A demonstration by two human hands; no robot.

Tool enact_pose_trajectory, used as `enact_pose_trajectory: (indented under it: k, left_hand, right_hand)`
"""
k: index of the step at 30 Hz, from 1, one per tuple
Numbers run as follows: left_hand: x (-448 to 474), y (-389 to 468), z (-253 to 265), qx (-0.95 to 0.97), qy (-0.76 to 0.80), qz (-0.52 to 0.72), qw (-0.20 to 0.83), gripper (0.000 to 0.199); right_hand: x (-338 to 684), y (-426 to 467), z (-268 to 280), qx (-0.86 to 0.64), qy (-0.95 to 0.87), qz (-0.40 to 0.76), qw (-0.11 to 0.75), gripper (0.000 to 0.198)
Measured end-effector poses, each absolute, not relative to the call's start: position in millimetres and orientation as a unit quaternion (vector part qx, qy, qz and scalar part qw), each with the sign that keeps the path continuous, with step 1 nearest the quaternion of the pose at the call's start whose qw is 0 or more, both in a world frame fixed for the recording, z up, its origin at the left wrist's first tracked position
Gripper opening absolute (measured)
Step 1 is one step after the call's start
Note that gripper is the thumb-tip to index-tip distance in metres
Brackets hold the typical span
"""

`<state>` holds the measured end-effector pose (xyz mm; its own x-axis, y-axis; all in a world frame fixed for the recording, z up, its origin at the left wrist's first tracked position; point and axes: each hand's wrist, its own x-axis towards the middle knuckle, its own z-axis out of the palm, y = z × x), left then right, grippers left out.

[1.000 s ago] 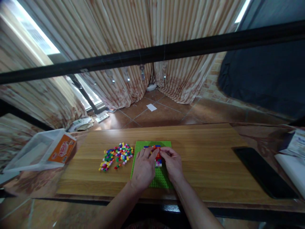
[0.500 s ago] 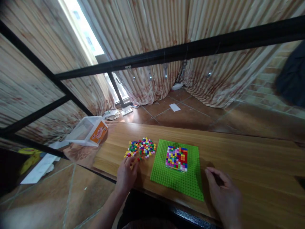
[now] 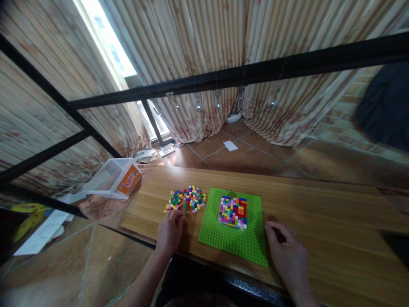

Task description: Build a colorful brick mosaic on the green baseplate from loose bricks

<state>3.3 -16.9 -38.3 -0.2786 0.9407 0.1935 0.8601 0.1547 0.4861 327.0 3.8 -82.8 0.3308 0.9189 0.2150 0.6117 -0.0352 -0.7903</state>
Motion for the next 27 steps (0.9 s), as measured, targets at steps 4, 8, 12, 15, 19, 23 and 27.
enact_pose_trajectory:
  k: [4,8,12,15,19,23,27]
  left_hand:
    - [13.9,-16.9,-31.6,0.595,0.714,0.342,0.142,0.014]
    - [39.4,-10.6,-16.1,0.629,0.634,0.404,0.198,0.017]
    - [71.9,1.4,2.1,0.678,0.565,0.410,0.230,0.021]
    - [93.7,13.5,9.4,0.709,0.530,0.400,0.239,0.021]
    - [114.2,34.3,7.6,0.741,0.516,0.362,0.232,0.022]
    - [126.0,52.4,2.4,0.758,0.538,0.306,0.205,0.025]
    - [132.7,59.5,3.6,0.771,0.547,0.268,0.188,0.024]
  right_hand:
    - [323.3,4.7,-79.3,-0.686,-0.562,0.173,0.429,0.036]
    - [320.1,5.4,-76.2,-0.675,-0.569,0.178,0.434,0.032]
    - [317.2,6.5,-73.8,-0.664,-0.573,0.183,0.445,0.030]
    - [315.7,7.3,-71.9,-0.663,-0.572,0.190,0.445,0.028]
    - [314.2,8.1,-69.3,-0.660,-0.569,0.195,0.450,0.026]
    - [313.4,8.6,-66.9,-0.656,-0.568,0.204,0.453,0.024]
    - [312.7,7.5,-64.3,-0.653,-0.568,0.217,0.450,0.020]
